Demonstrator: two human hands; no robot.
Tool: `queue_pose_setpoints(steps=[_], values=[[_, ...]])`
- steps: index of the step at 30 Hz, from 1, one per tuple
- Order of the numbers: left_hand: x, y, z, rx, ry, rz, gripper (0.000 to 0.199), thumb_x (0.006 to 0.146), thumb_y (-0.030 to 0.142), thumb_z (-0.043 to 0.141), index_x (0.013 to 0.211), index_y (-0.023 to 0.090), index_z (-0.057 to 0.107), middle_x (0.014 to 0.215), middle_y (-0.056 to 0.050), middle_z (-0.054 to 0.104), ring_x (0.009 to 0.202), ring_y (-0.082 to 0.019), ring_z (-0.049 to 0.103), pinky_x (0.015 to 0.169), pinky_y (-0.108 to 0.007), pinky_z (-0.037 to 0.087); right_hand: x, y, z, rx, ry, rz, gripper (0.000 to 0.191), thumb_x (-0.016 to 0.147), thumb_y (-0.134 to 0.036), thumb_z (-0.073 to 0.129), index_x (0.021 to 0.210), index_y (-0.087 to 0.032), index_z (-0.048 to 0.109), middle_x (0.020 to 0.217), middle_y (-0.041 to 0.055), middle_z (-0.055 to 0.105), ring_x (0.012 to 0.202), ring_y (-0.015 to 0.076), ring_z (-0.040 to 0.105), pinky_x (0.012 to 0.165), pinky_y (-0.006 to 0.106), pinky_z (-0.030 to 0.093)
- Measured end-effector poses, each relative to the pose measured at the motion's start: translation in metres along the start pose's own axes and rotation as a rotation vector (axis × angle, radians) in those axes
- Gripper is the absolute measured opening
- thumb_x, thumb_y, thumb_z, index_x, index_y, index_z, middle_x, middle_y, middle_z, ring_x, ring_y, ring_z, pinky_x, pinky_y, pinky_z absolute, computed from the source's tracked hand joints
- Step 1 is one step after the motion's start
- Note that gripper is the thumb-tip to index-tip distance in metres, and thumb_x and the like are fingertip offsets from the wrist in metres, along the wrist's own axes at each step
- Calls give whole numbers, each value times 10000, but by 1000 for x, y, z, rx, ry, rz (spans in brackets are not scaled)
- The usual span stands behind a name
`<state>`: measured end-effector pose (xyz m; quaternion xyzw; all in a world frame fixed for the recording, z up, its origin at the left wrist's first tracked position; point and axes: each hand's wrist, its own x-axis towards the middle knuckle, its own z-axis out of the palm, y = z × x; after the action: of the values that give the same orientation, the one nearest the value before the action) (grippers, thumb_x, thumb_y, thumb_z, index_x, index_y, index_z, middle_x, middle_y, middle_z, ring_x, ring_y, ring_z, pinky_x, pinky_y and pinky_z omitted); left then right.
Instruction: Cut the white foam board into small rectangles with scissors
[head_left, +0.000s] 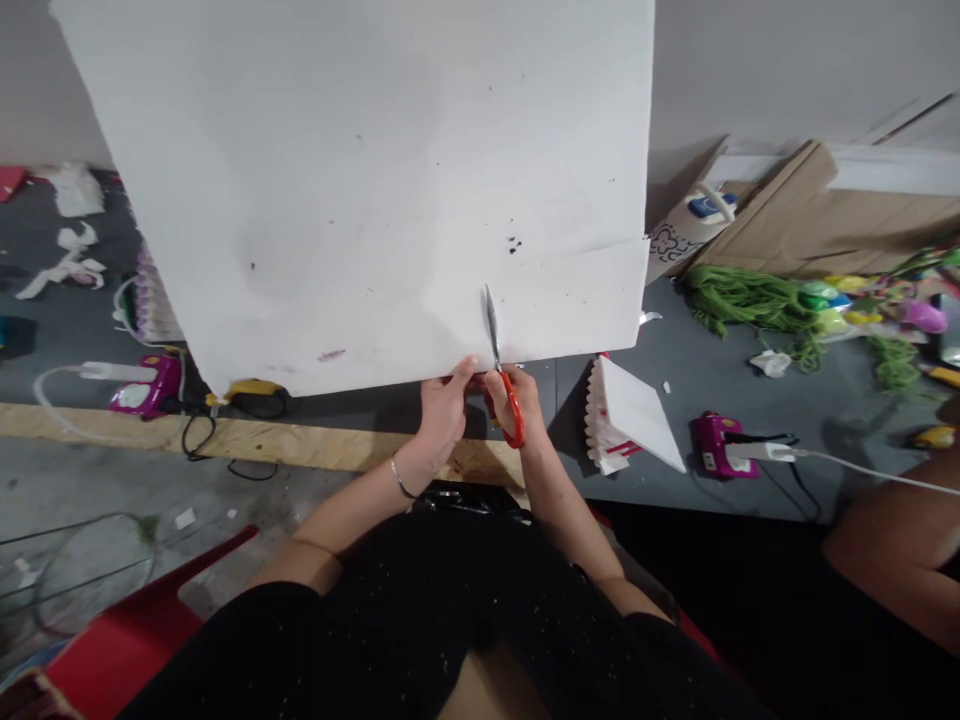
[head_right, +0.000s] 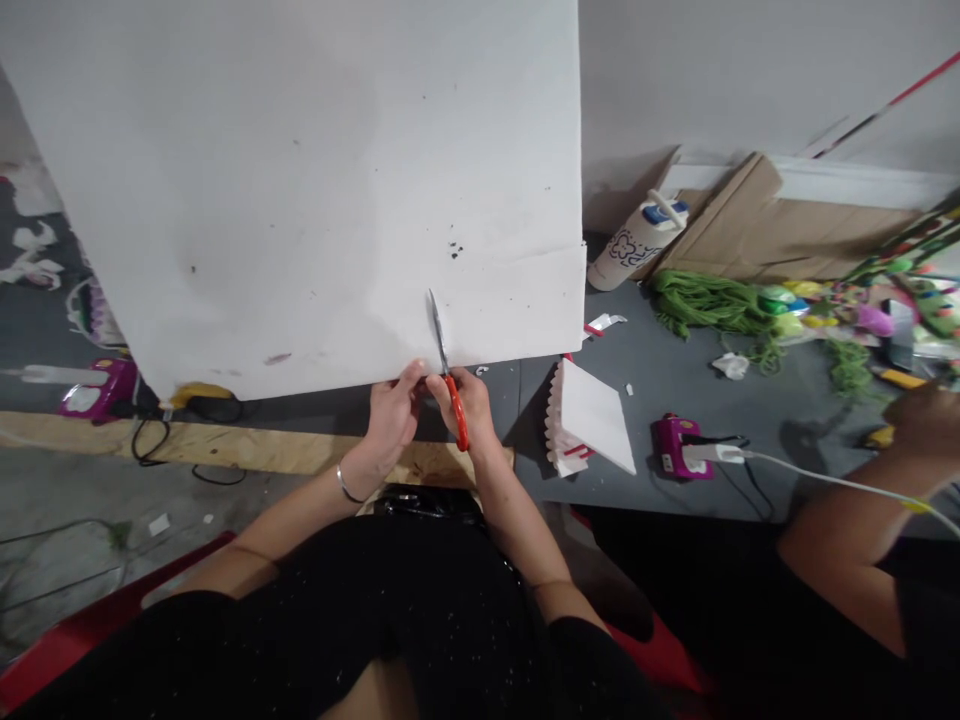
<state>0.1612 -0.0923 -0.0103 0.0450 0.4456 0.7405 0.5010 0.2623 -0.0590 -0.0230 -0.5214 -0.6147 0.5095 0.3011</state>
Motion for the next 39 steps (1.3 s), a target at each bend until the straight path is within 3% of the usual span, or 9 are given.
queue_pose_setpoints(steps=[7,11,19,22,28,33,39], values=[[-2,2,-1,4,8,-29,192,692,210,981,760,180,804,800,-29,802,686,-133,704,699,-283,566,-1,1,1,-38,42,-25,658,763,-913,548,673,-261,535,597,10,549,591,169,490,592,322,421],[-3,0,-2,-12,5,-5,259,626,237,1018,744,182,794,803,-19,802,703,-127,696,732,-284,572,-1,1,3,-12,80,-45,673,733,-923,566,655,-255,540,568,3,546,574,164,493,576,313,425],[-4,-2,-3,-36,-2,18,362,527,342,1069,726,194,806,761,-3,802,656,-112,694,644,-254,578,-2,1,7,26,119,-55,703,691,-941,605,641,-241,565,560,15,573,563,163,509,565,310,435],[-3,-3,-5,-27,-15,32,360,552,348,1064,744,187,806,762,-10,801,655,-112,705,645,-254,591,-3,-1,5,51,88,-50,704,686,-947,609,663,-245,558,579,11,577,556,154,499,572,312,440],[8,-3,-6,51,1,29,347,642,361,1032,690,176,743,625,10,719,560,-126,691,603,-278,611,-21,5,-9,51,-112,-39,702,801,-944,549,782,-243,579,568,-26,544,516,136,481,535,285,401],[9,-5,-5,93,2,20,322,674,341,1017,708,190,735,659,-2,732,590,-145,714,628,-298,637,-28,-2,-27,-89,-124,-66,692,840,-929,535,871,-243,619,610,-11,574,570,165,542,574,292,419],[2,-9,-7,132,-77,50,409,624,472,1035,762,193,769,691,-15,754,632,-171,715,658,-328,639,-13,-21,-31,-195,-126,-65,723,870,-971,367,806,-269,524,703,49,664,612,203,620,615,326,454]])
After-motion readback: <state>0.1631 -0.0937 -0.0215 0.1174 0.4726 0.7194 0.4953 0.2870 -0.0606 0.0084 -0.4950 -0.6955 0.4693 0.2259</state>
